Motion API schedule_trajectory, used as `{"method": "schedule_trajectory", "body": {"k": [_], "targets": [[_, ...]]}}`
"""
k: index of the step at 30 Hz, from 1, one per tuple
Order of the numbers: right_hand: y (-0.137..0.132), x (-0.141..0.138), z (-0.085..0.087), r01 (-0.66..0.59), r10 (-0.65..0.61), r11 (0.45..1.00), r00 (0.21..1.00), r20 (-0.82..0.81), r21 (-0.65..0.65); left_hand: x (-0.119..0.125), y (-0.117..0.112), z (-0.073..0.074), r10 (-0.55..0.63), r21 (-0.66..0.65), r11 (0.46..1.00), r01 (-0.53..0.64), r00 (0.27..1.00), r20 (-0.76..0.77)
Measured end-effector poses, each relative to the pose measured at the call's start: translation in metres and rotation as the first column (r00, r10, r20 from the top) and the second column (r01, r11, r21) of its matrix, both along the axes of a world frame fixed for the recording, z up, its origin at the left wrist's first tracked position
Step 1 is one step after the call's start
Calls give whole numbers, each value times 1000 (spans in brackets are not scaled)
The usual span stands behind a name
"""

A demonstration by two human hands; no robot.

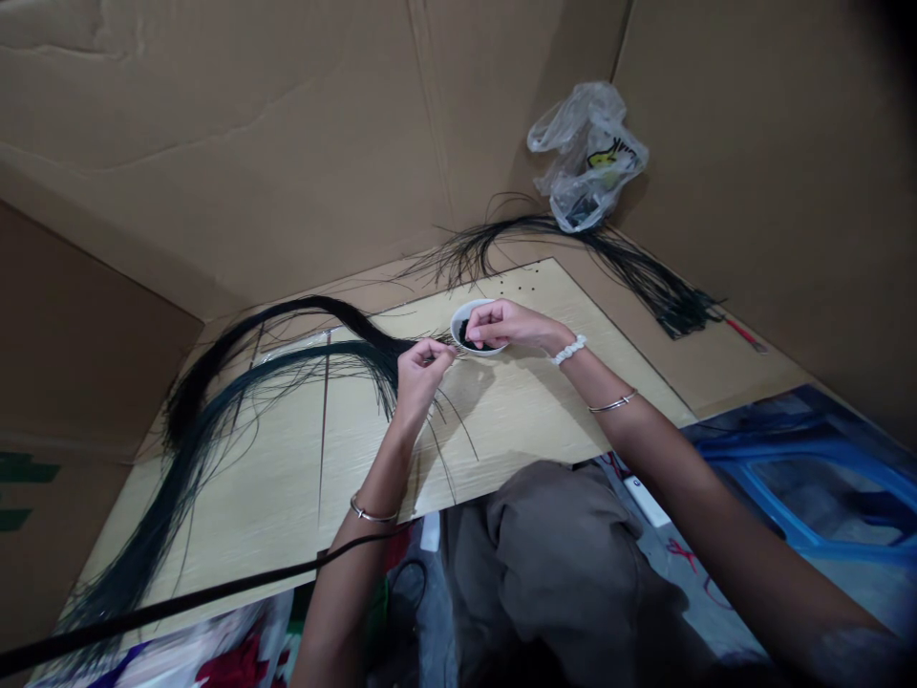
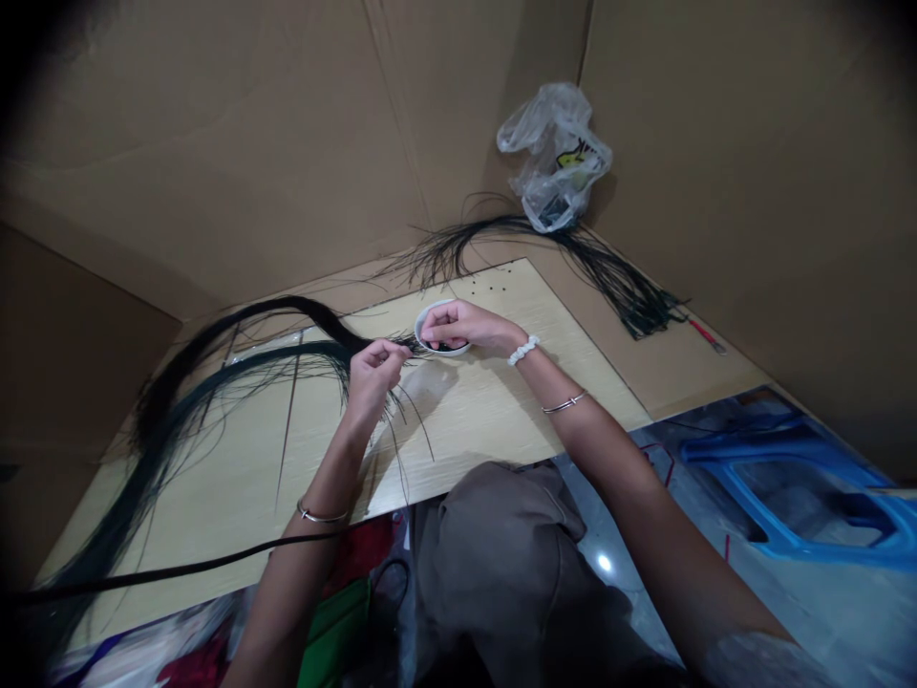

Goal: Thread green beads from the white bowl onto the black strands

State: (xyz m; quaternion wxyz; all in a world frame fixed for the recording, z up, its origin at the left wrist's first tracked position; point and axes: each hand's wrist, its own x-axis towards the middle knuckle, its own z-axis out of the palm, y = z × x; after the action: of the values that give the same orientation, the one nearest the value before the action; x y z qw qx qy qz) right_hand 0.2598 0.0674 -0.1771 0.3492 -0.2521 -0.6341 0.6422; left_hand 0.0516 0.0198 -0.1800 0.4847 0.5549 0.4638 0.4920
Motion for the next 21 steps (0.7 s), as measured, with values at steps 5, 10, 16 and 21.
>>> {"method": "schedule_trajectory", "body": {"k": [5, 10, 16, 21], "targets": [[-1, 0, 0, 9, -9, 1000, 1000, 8, 14, 0, -1, 1, 14, 7, 1000, -14, 999, -29], [1, -1, -2, 23, -23, 1000, 1000, -5, 14, 1, 0, 0, 34, 32, 999, -32, 997, -64], [1, -3, -4, 20, -20, 1000, 1000, -5, 8, 2, -1, 2, 48, 57, 997, -44, 996, -70], [-1, -11, -6, 48, -49, 996, 999, -18, -73, 1, 1, -1, 63, 55, 997, -59, 996, -65]]}}
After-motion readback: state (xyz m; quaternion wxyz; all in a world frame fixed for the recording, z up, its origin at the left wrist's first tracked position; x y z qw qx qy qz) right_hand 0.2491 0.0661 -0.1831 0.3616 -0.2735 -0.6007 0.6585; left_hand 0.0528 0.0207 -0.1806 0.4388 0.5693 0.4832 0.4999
